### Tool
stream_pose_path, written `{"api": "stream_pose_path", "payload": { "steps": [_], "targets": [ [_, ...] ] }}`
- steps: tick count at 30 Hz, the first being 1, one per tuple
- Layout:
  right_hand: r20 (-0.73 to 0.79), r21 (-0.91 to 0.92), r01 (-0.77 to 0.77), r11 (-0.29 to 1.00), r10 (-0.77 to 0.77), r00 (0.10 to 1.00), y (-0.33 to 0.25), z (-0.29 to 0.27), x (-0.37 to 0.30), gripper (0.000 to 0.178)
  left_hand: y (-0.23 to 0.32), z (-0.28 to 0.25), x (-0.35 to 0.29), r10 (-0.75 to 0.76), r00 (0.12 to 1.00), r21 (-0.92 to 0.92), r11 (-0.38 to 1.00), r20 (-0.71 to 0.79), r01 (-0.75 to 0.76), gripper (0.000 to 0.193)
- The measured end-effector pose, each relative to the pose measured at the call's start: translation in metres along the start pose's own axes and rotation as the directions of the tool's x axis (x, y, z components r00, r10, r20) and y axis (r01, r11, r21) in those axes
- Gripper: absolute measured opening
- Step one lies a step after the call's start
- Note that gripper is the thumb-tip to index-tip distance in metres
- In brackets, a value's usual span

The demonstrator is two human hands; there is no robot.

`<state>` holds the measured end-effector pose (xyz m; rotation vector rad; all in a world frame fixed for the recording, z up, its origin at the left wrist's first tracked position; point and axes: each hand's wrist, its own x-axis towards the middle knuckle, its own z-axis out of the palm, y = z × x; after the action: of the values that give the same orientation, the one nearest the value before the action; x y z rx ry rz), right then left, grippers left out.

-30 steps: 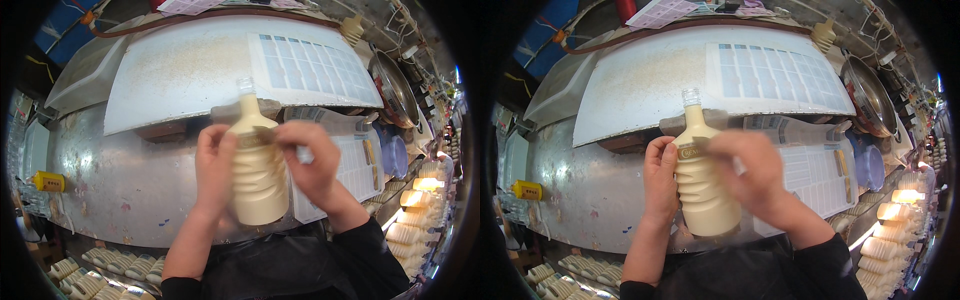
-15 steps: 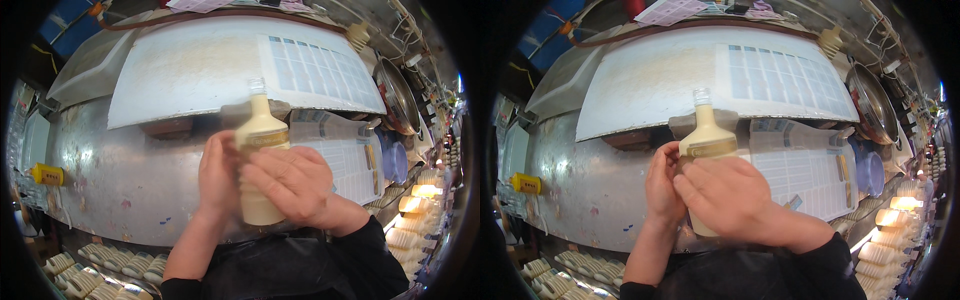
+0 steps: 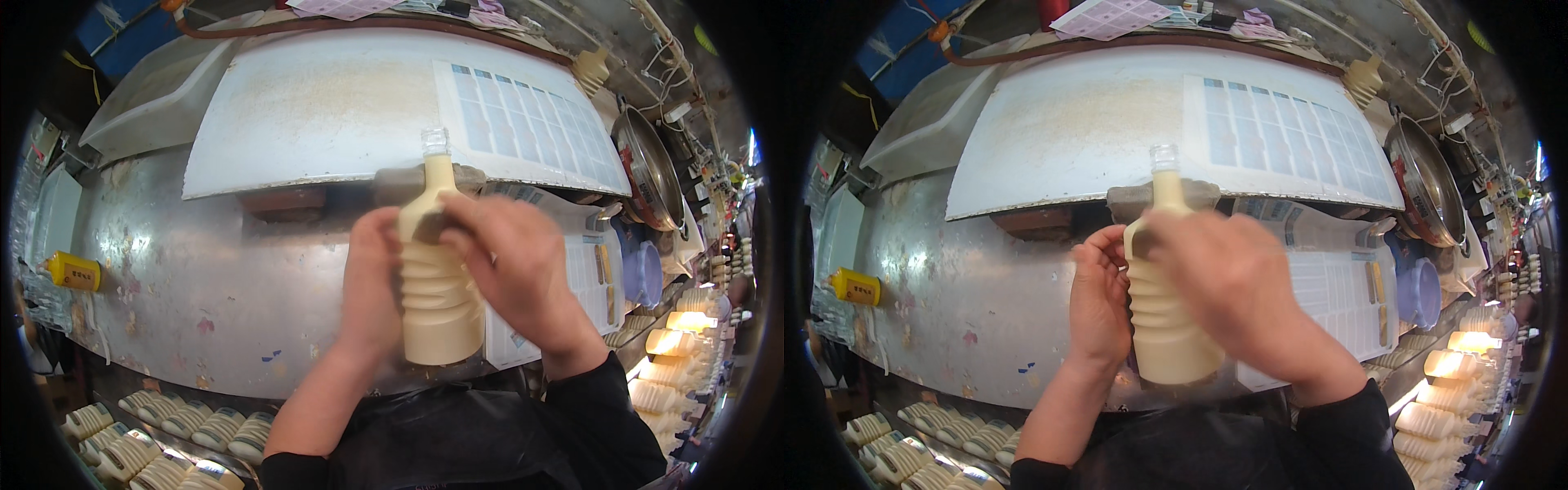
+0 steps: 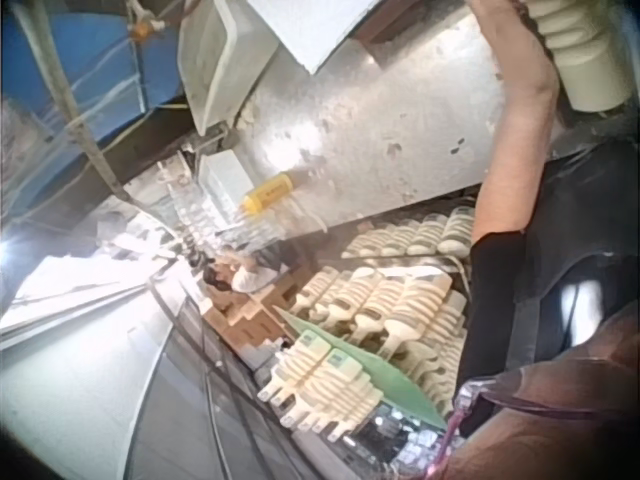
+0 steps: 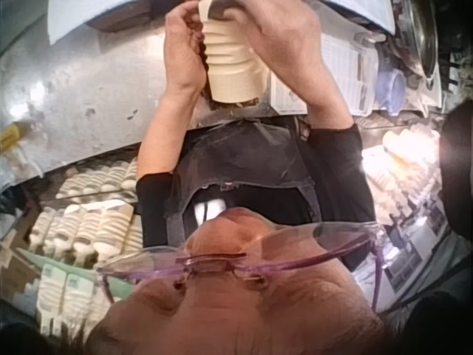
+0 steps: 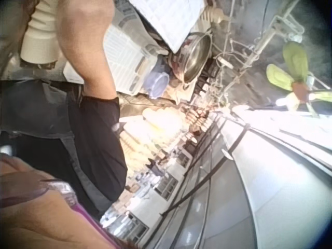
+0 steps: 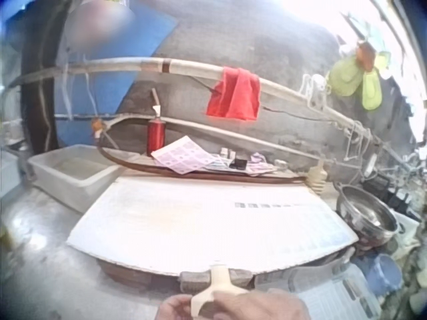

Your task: The person applies adhesive labels to the neck and body of a ribbed plastic bottle, smoothing each label with their fingers. They repeat this process on multiple bottles, placing finished ones on a nearby tray.

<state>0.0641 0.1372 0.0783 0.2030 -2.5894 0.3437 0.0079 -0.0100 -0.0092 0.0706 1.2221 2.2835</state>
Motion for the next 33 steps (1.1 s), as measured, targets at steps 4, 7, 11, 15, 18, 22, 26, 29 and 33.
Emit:
{"api": "stream_pose_path", "payload": {
  "steps": [4, 7, 11, 15, 18, 22, 26, 29, 33],
  "targets": [
    [-0.077, 0.039, -0.112, 0.993, 0.115, 0.990, -0.003, -0.001, 0.007, 0.033, -0.002, 0.006, 0.005, 0.079, 0.997, 0.209, 0.975, -0.006, -0.076, 0.035],
    [-0.011, 0.018, -0.202, 0.979, 0.203, 0.979, -0.010, -0.001, 0.004, 0.032, -0.005, 0.003, 0.009, 0.077, 0.997, 0.170, 0.983, -0.008, -0.075, 0.033],
    [-0.123, -0.190, 0.132, 0.973, -0.157, 0.980, -0.001, 0.001, -0.001, 0.040, 0.002, -0.001, 0.008, -0.071, 0.997, -0.063, 0.996, -0.012, 0.070, 0.024],
    [0.066, -0.053, 0.172, 0.984, -0.169, 0.983, -0.029, 0.016, -0.004, 0.032, -0.007, -0.013, 0.011, -0.073, 0.996, -0.203, 0.976, 0.053, 0.083, 0.029],
    [0.136, 0.151, 0.044, 0.988, -0.065, 0.989, -0.029, 0.017, 0.000, 0.023, -0.007, -0.017, 0.010, -0.074, 0.996, -0.217, 0.973, 0.043, 0.082, 0.043],
    [-0.127, 0.632, -0.338, 0.698, 0.523, 0.843, -0.003, 0.019, 0.024, 0.031, -0.003, -0.006, 0.006, -0.034, 0.999, -0.124, 0.992, 0.035, 0.038, 0.038],
    [0.070, 0.447, -0.372, 0.813, 0.383, 0.921, -0.007, 0.030, 0.025, 0.040, -0.001, 0.012, 0.005, 0.068, 0.997, 0.174, 0.982, 0.025, -0.072, 0.042],
    [-0.019, 0.427, -0.412, 0.805, 0.464, 0.886, 0.006, 0.035, 0.014, 0.038, 0.003, 0.014, 0.009, 0.016, 1.000, 0.277, 0.961, 0.025, -0.022, 0.043],
    [-0.112, 0.478, -0.432, 0.765, 0.540, 0.834, 0.040, 0.040, -0.015, 0.038, 0.003, 0.014, 0.010, 0.014, 1.000, 0.218, 0.976, 0.001, -0.014, 0.042]
  ]
}}
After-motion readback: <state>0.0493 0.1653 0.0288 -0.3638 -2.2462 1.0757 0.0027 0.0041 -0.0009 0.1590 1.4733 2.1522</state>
